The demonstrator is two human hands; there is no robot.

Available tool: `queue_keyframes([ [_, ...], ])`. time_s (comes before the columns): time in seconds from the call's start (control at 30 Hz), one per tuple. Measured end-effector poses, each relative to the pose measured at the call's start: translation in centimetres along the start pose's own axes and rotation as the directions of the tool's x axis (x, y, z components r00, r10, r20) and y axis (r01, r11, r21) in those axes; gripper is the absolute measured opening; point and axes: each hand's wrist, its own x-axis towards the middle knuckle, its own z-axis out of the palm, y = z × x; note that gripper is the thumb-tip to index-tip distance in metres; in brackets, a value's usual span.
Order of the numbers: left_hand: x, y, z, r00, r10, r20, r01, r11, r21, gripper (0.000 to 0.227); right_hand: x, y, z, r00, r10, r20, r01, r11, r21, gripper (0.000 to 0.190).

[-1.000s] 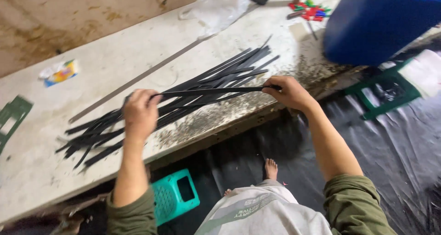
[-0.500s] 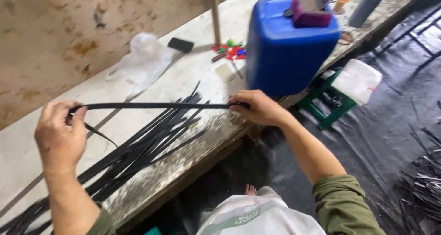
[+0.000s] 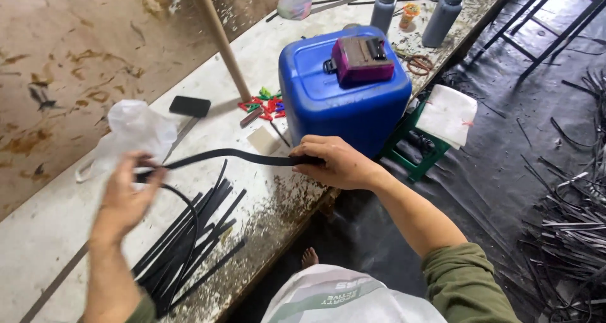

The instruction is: The person selects a long black rubber strip from a pile on a workbench, stretches it, and hangs it on a wall line using a clothespin. They then use a small handheld tool to repeatedly press and shape the strip over a blue container.

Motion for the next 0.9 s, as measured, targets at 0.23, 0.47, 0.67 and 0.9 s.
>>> queue_keyframes([
  [0.23, 7.7, 15.3, 8.6, 0.827, 0.551, 0.108, -0.454, 0.77, -0.447, 0.063, 3.4, 4.5, -4.0, 0.994, 0.057, -0.09, -0.031, 0.962, 0.273, 0.014],
  [0.47, 11.5, 22.9, 9.6, 0.804, 0.595, 0.011, -0.491, 0.673, -0.553, 0.031, 3.3, 7.6, -11.2, 0.995, 0.064, -0.081, -0.032, 0.936, 0.35, 0.026],
  [0.67, 13.4, 27.7, 12.9, 0.844, 0.516, -0.142, -0.526, 0.749, -0.403, 0.024, 0.1, 12.9, -19.8, 1.0, -0.009, 0.013, 0.003, 0.919, 0.394, 0.036],
  [0.9, 15.0, 30.5, 15.8, 0.876, 0.442, -0.193, -0.481, 0.789, -0.381, 0.019, -0.7, 18.5, -24.3, 0.998, -0.064, -0.026, 0.069, 0.892, 0.447, 0.034],
])
